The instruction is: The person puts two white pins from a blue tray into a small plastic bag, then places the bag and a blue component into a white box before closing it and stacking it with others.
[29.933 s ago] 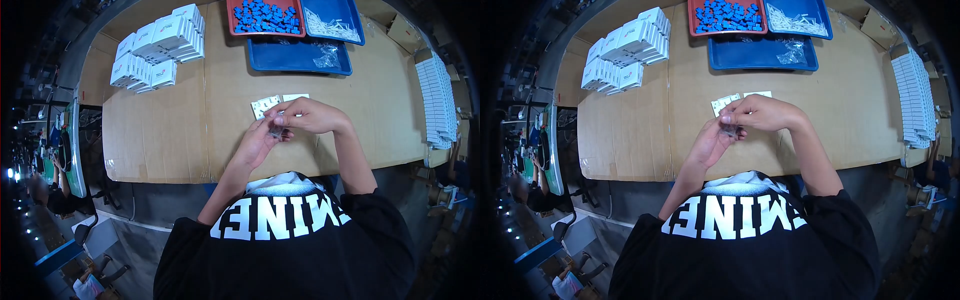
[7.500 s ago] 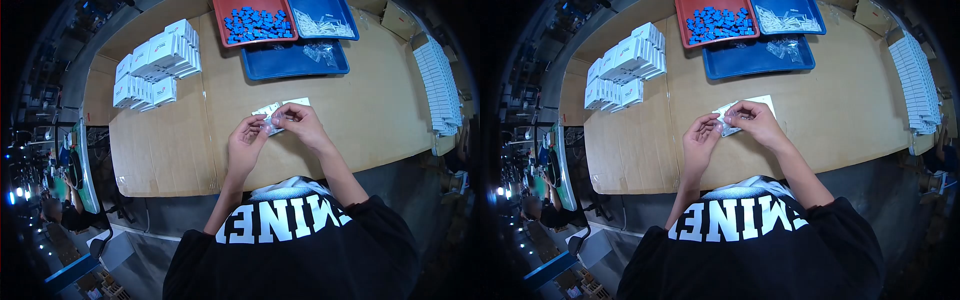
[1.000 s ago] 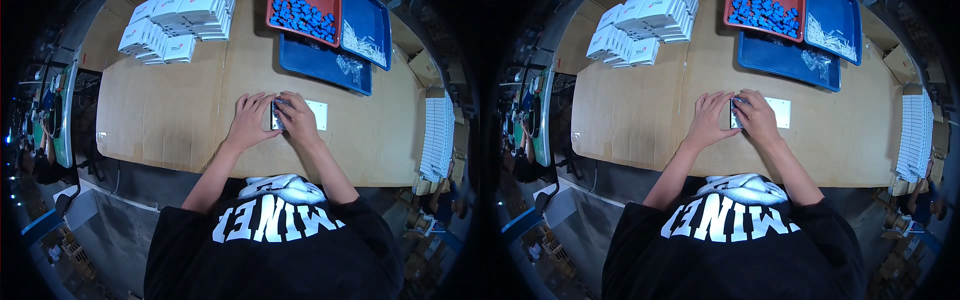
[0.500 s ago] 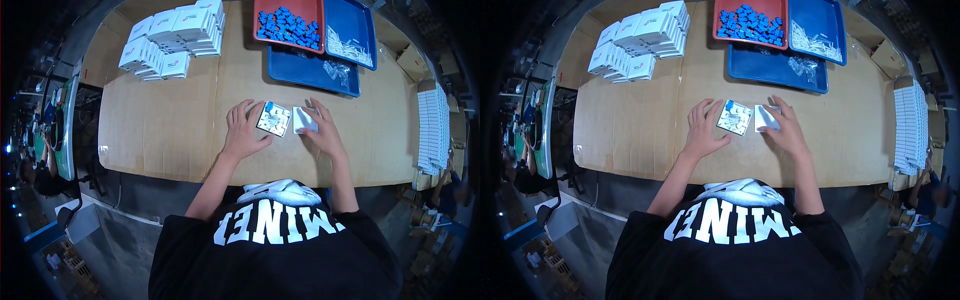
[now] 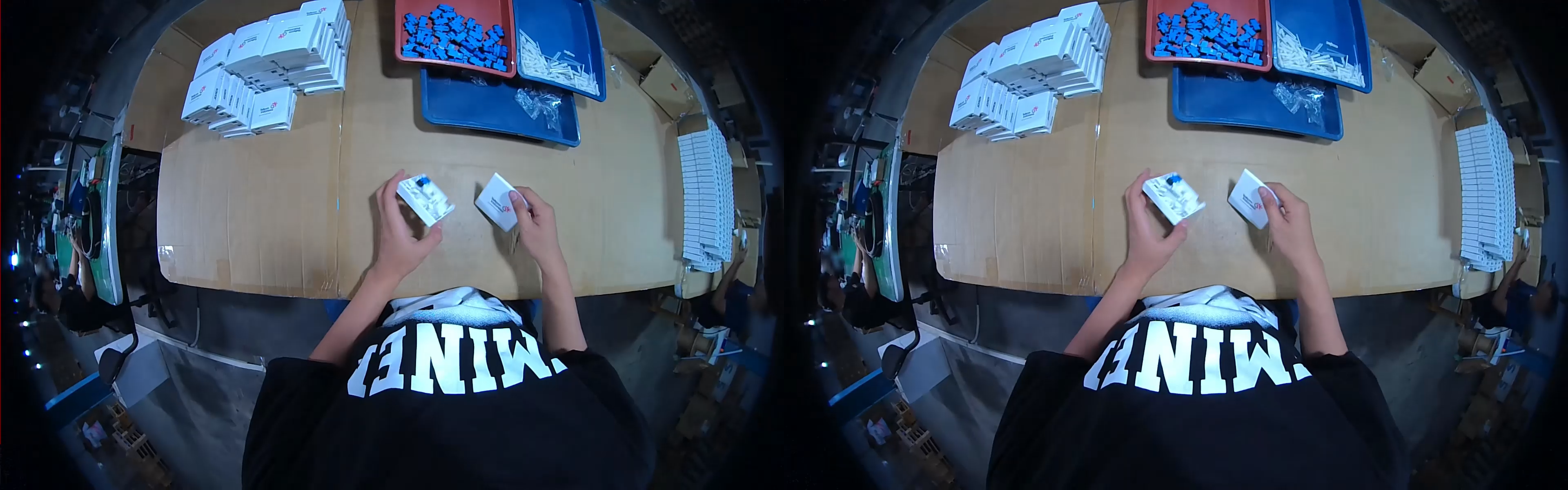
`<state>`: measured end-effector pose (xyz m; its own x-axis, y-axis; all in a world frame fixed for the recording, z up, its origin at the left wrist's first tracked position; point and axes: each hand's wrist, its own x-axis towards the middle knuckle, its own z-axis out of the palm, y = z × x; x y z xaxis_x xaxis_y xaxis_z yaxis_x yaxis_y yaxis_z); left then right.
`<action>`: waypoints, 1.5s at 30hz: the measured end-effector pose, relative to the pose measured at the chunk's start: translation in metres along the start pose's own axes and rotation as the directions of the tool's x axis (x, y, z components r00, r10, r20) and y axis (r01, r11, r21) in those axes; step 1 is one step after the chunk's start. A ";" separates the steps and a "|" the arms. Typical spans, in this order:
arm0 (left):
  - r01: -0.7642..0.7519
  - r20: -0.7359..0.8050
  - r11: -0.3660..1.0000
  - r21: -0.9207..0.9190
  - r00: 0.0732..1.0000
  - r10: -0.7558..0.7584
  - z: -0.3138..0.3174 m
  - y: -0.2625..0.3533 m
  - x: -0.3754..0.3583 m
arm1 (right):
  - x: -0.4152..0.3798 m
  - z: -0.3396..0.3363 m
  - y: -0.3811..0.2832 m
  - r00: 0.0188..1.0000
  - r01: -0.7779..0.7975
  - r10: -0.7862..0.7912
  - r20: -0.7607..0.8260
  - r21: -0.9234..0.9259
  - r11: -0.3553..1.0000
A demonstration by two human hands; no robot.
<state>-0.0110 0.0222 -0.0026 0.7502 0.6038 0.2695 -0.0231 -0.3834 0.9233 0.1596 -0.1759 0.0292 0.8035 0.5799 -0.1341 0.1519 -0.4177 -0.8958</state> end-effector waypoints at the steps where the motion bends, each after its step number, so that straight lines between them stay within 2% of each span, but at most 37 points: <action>1: 0.053 -0.034 0.923 -0.382 0.997 -0.071 0.001 0.000 -0.001 | 0.003 0.006 0.005 0.996 0.040 -0.038 -0.083 0.016 0.999; 2: 0.052 -0.031 0.923 -0.381 0.997 -0.070 0.001 -0.001 -0.001 | 0.004 0.009 0.007 0.996 0.039 -0.038 -0.086 0.018 0.999; 3: 0.174 -0.048 0.816 -0.551 0.970 -0.240 -0.001 0.001 0.000 | 0.005 0.012 0.009 0.996 -0.002 0.006 -0.090 0.043 0.999; 4: 0.265 -0.035 0.662 -0.701 0.914 -0.404 -0.003 0.002 -0.001 | 0.006 0.015 0.010 0.995 -0.042 0.048 -0.090 0.068 0.997; 5: 0.339 0.131 0.332 -0.880 0.847 -0.516 -0.005 -0.003 0.000 | 0.007 0.016 0.010 0.995 -0.043 0.048 -0.082 0.070 0.997; 6: 0.336 0.124 0.334 -0.881 0.844 -0.522 -0.010 0.003 0.002 | 0.007 0.018 0.011 0.979 0.127 -0.147 -0.141 -0.142 0.982; 7: 0.417 0.304 0.101 -0.903 0.787 -0.537 -0.018 0.014 0.007 | 0.007 0.020 0.009 0.925 0.276 -0.347 -0.156 -0.352 0.894; 8: 0.478 0.476 -0.136 -0.868 0.720 -0.505 -0.024 0.020 0.010 | 0.005 0.020 0.004 0.926 0.281 -0.348 -0.147 -0.347 0.895; 9: 0.486 0.535 -0.233 -0.842 0.703 -0.469 -0.025 0.014 0.010 | 0.001 0.018 -0.007 0.932 0.316 -0.362 -0.036 -0.411 0.855; 10: 0.480 0.529 -0.232 -0.846 0.702 -0.476 -0.026 0.011 0.008 | -0.003 0.017 -0.013 0.929 0.355 -0.364 0.075 -0.468 0.809; 12: 0.491 0.610 -0.365 -0.791 0.676 -0.413 -0.025 0.007 0.005 | -0.007 0.019 -0.008 0.925 0.374 -0.357 0.130 -0.477 0.795; 14: 0.484 0.621 -0.393 -0.782 0.656 -0.429 -0.023 0.005 0.005 | -0.010 0.016 -0.002 0.922 0.386 -0.342 0.181 -0.491 0.781; 17: 0.484 0.635 -0.413 -0.772 0.630 -0.448 -0.021 0.007 0.001 | -0.006 0.013 0.000 0.924 0.382 -0.340 0.174 -0.396 0.835; 19: 0.503 0.645 -0.405 -0.764 0.627 -0.438 -0.022 0.013 0.004 | -0.002 0.008 -0.008 0.961 0.260 -0.242 0.133 -0.142 0.955; 20: 0.510 0.650 -0.405 -0.759 0.634 -0.419 -0.026 0.016 0.005 | 0.002 0.006 -0.014 0.963 0.257 -0.240 0.119 -0.148 0.955; 21: 0.526 0.667 -0.413 -0.743 0.637 -0.388 -0.023 0.020 0.006 | 0.004 0.002 -0.024 0.981 0.080 -0.158 0.112 0.507 0.858; 22: 0.549 0.693 -0.428 -0.718 0.625 -0.360 -0.020 0.020 0.006 | 0.006 -0.005 -0.036 0.985 -0.098 -0.098 0.141 0.930 0.353; 23: 0.547 0.709 -0.462 -0.698 0.616 -0.343 -0.021 0.021 0.006 | 0.007 -0.013 -0.052 0.992 -0.097 -0.055 0.111 0.972 0.213; 24: 0.544 0.721 -0.488 -0.683 0.608 -0.332 -0.021 0.022 0.007 | 0.011 -0.018 -0.054 0.991 -0.102 -0.076 0.110 0.989 0.112; 26: 0.591 0.745 -0.458 -0.664 0.578 -0.334 -0.018 0.026 0.012 | 0.017 -0.020 -0.057 0.991 -0.096 -0.085 0.100 0.994 0.043; 30: 0.638 0.769 -0.429 -0.639 0.551 -0.325 -0.011 0.025 0.005 | 0.020 -0.017 -0.052 0.990 -0.134 -0.041 0.136 0.990 0.037; 32: 0.658 0.795 -0.447 -0.607 0.520 -0.314 -0.007 0.026 0.005 | 0.020 -0.011 -0.043 0.974 -0.185 -0.086 0.209 0.957 0.222; 33: 0.663 0.804 -0.455 -0.594 0.509 -0.308 -0.005 0.028 0.006 | 0.018 -0.004 -0.040 0.972 -0.198 -0.080 0.219 0.957 0.214; 35: 0.664 0.798 -0.443 -0.602 0.513 -0.316 -0.001 0.030 0.004 | 0.016 0.011 -0.038 0.978 -0.168 0.004 0.207 0.781 0.601; 43: 0.705 0.798 -0.381 -0.599 0.485 -0.357 0.005 0.037 0.002 | 0.009 0.041 -0.036 0.964 -0.086 -0.112 0.241 0.683 0.725; 45: 0.708 0.801 -0.381 -0.595 0.483 -0.352 0.007 0.037 0.000 | 0.008 0.044 -0.035 0.949 -0.079 -0.128 0.288 0.609 0.789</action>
<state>-0.0069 0.0032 0.0297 0.9004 -0.1331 -0.4143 0.1471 0.9891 0.0017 0.1359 -0.1257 0.0413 0.5776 0.8051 -0.1347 -0.2940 0.0512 -0.9544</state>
